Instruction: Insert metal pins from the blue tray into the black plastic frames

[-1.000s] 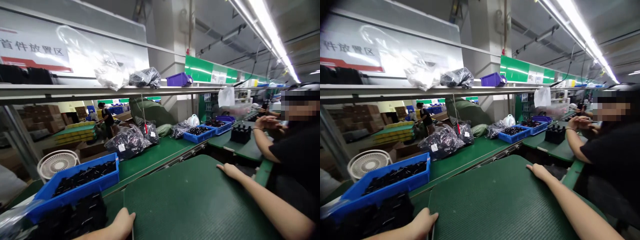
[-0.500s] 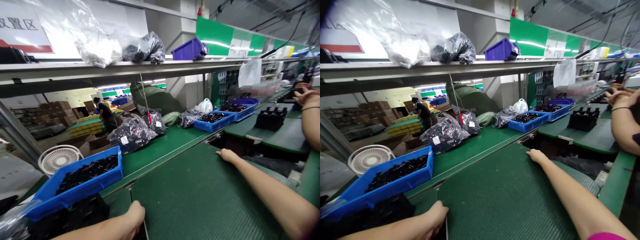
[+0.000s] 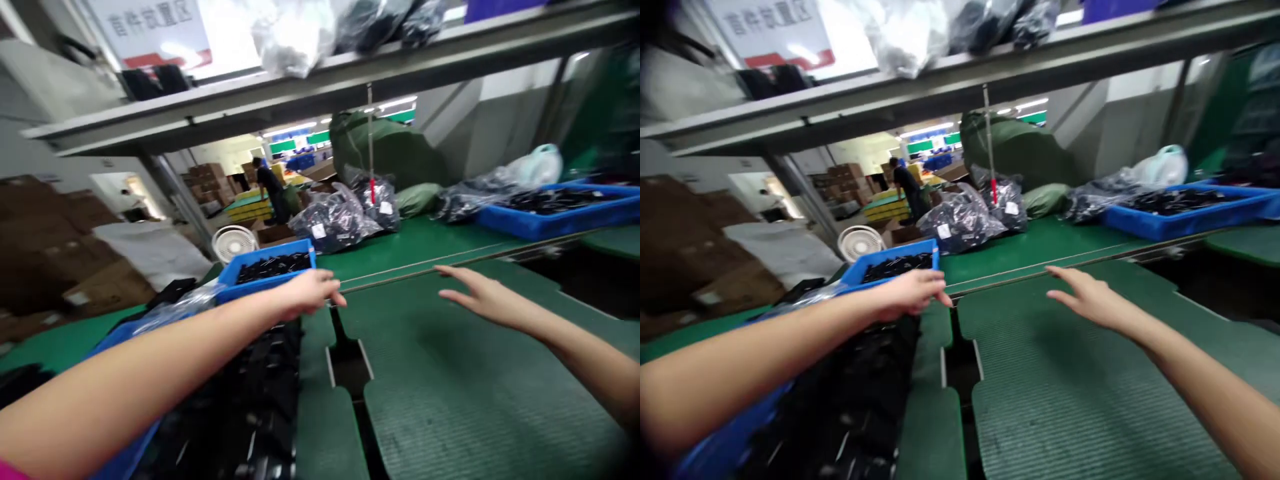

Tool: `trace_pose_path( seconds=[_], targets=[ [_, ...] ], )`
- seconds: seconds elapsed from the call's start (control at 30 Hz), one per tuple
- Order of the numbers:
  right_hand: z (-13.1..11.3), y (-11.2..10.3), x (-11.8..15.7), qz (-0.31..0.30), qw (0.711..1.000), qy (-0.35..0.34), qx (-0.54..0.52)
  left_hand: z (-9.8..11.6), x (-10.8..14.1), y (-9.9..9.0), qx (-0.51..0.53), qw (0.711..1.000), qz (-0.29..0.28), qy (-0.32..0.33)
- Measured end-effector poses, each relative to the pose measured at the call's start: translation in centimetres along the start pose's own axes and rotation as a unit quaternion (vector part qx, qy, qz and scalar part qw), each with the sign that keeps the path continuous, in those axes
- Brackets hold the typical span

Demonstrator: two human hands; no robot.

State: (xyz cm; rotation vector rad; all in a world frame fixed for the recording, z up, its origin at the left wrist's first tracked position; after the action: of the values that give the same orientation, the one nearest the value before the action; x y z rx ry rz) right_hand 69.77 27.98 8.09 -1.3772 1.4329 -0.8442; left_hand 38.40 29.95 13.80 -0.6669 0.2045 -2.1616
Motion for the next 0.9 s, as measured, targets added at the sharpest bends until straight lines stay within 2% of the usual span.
trace_pose_path(
  seconds=[0.07,0.1,0.17,0.23,0.3,0.33,0.43,0.47,0.53,0.63,0.7,0.8,0.9],
  targets=[
    [-12.8,-0.7,3.5,-0.026,0.981,-0.177,-0.07,1.2,4.5,-3.8,0.068,0.995,0.053,0.048],
    [-18.7,-1.1,5.9,-0.043,0.965,-0.245,-0.084,1.0,6.9,-5.5,0.101,0.99,0.079,0.064],
    [-29.4,-1.3,11.1,-0.07,0.918,-0.379,-0.088,-1.1,11.2,-8.7,0.166,0.975,0.128,0.077],
    [-37.2,0.0,15.0,-0.077,0.879,-0.466,-0.071,-5.0,14.6,-11.4,0.233,0.956,0.167,0.066],
    [-42.6,2.0,17.2,-0.031,0.846,-0.529,-0.053,-9.6,17.0,-13.7,0.295,0.934,0.195,0.043],
    [-44.4,3.7,17.4,-0.023,0.843,-0.537,-0.031,-11.9,18.0,-14.7,0.323,0.923,0.206,0.031],
    [-47.9,9.4,17.0,-0.047,0.846,-0.528,0.055,-17.9,20.2,-17.0,0.392,0.889,0.239,0.004],
    [-48.6,10.7,16.8,-0.055,0.848,-0.521,0.08,-19.4,20.8,-17.5,0.411,0.877,0.249,0.001],
    [-49.6,12.0,16.7,-0.056,0.853,-0.507,0.11,-21.6,21.7,-18.3,0.443,0.857,0.262,0.006],
    [-50.0,11.8,16.7,-0.033,0.863,-0.49,0.119,-23.4,22.1,-18.7,0.472,0.843,0.257,0.026],
    [-49.3,11.5,16.6,-0.021,0.871,-0.474,0.127,-23.8,21.9,-18.5,0.479,0.843,0.242,0.035],
    [-46.6,10.8,16.0,-0.019,0.89,-0.432,0.143,-24.2,21.4,-18.0,0.47,0.852,0.227,0.033],
    [-42.3,8.1,15.8,-0.047,0.923,-0.357,0.135,-24.9,21.1,-18.2,0.438,0.868,0.235,0.016]
  ],
)
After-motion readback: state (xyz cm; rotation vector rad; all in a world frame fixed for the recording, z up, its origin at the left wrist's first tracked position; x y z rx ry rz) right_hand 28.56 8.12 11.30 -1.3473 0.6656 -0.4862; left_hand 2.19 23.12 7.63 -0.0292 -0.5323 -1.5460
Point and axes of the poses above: each hand's wrist, its own x-axis away from the middle knuckle, its own y-axis out of the palm, z = x × y, the point moved 10 cm from there along -x, towards the middle knuckle, and after that the axes turned 7 degrees about -z, right-handed, at the moved point
